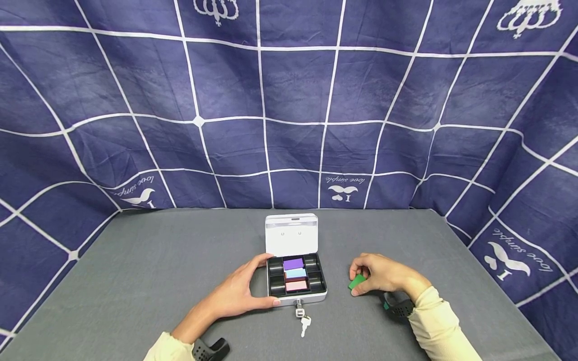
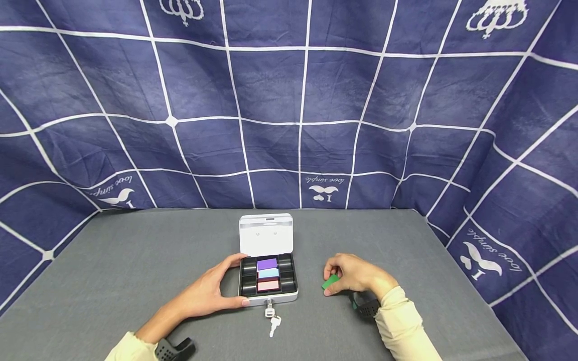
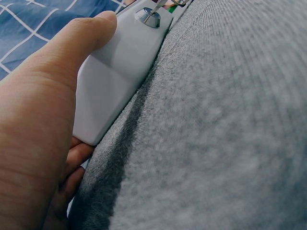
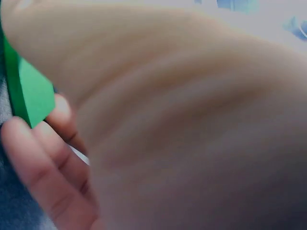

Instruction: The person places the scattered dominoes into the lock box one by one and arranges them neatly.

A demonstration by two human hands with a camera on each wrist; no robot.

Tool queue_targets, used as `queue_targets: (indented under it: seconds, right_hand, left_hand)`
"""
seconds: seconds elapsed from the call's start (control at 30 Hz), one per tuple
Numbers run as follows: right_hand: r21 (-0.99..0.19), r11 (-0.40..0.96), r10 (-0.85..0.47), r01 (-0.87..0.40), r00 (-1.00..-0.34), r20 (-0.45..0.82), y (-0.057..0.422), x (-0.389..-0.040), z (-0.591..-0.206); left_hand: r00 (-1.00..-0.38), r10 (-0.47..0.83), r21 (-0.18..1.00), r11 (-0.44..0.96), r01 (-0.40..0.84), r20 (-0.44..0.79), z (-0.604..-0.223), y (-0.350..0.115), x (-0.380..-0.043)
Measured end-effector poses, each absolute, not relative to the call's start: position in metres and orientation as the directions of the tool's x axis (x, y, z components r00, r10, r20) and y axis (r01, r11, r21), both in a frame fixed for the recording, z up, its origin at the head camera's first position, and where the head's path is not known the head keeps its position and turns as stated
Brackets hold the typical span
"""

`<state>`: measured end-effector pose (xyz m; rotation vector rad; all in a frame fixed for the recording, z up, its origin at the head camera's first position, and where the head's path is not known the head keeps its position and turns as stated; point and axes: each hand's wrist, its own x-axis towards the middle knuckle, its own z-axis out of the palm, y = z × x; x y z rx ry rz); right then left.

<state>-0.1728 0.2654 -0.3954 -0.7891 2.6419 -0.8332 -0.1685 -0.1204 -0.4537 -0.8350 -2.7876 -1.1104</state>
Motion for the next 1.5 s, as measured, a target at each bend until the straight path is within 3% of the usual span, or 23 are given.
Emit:
queue_targets:
  seconds: [0.5, 0.97, 1.5]
  right_hand:
    - [-0.607, 0.679, -0.541, -0.412, -0.84, -0.035, 0.262, -0.179, -0.403]
    - [-0.67, 0.619, -0.599, -0.411, -0.798, -0.065, 0.267, -0.18, -0.407]
    - [-0.666, 0.578, -0.582, -0.471, -0.81, 0.068, 0.255, -0.183, -0.424]
  left_hand:
    - [-0.857, 0.468, 0.633, 0.6, 0.489, 0.218, -0.452, -0.119, -0.169]
    - [-0.859, 0.466, 0.626, 0.609, 0.487, 0.214, -0.453, -0.119, -0.168]
    - [-0.86, 0.465, 0.629, 0.61, 0.483, 0.21, -0.455, -0.12, -0.169]
